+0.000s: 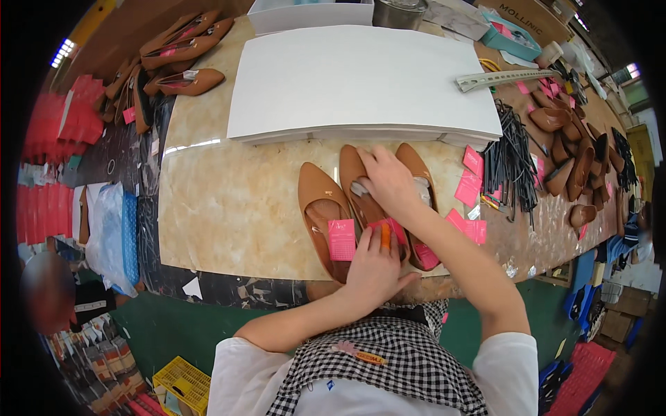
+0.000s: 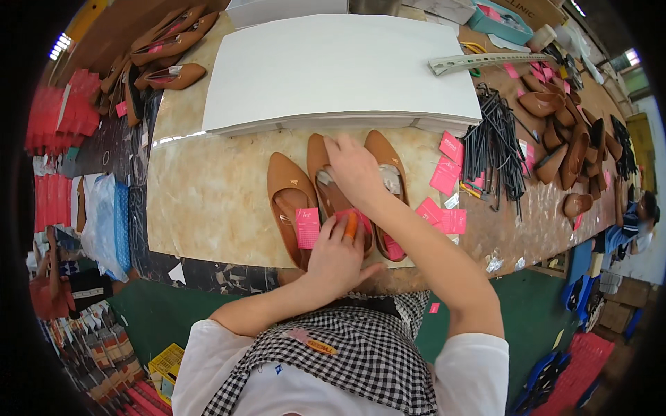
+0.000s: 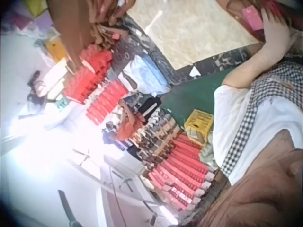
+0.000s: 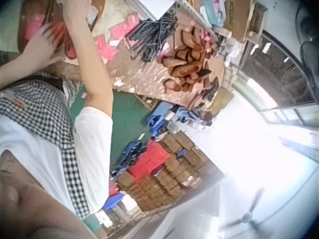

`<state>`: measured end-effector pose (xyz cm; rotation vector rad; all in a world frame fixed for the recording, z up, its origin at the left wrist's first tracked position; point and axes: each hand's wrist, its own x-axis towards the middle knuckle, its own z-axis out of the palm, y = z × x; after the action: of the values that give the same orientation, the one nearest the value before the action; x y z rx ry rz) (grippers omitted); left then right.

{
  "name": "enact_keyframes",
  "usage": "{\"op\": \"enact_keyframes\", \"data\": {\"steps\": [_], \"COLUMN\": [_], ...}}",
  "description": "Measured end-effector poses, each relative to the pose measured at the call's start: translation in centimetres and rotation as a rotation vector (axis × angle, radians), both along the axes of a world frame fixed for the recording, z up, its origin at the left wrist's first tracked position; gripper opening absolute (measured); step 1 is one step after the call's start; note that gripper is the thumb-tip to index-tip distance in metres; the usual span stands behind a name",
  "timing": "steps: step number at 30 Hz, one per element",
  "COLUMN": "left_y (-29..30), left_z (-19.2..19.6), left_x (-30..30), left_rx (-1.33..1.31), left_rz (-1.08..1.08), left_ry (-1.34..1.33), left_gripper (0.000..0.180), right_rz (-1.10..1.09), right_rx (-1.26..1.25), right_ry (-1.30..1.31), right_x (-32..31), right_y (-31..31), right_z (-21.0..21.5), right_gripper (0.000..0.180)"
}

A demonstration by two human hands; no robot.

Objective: The person prepares a pair of brown flat shoes by attaching pink tags, inserting white paper stuffing, and placing metal shoe trees inside. The person repeats this process for multiple pairs of shoes on a workbench in a factory setting.

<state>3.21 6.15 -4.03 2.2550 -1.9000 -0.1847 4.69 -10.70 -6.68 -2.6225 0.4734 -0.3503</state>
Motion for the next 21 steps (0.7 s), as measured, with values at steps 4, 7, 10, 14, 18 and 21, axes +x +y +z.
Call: {"op": "enact_keyframes", "data": {"steps": [4, 7, 10, 14, 18, 21], "left_y": [-4.1, -13.6, -17.3, -17.0, -9.8, -5.0], "left_z": [4.8, 4.6, 0.1, 1.2, 6.2, 10.8], "left_x": [6.7, 18.3, 24.9, 21.6, 8.0, 5.1], "left_rx": [-0.023, -0.566, -0.554, -0.457, -0.5, -0.456], "left_rz": [-0.093, 0.085, 0.341, 0.27, -0.206, -0.29], "left_ry": [0.021, -0.439, -0.277, 0.055, 0.235, 0.637], "left_gripper": [0.062, 0.063, 0.055, 0.036, 0.013, 0.015], "right_rz": [0.051, -0.049, -0.086, -0.27, -0.533, -0.391], "right_rx": [0.149, 0.406, 0.287, 0.53, 1.207, 1.802], "right_ry": [-0.101, -0.04, -0.033, -0.12, -0.553, -0.528], "right_x": [-1.1, -4.5, -8.4, -14.1, -14.0, -14.1], "right_y": [-0.9, -1.5, -1.8, -1.5, 0.1, 0.6], "right_z": [2.4, 6.6, 8.2, 7.0, 8.0, 7.9], "right_gripper": [0.048, 0.036, 0.033, 0.038, 0.04, 0.044]}}
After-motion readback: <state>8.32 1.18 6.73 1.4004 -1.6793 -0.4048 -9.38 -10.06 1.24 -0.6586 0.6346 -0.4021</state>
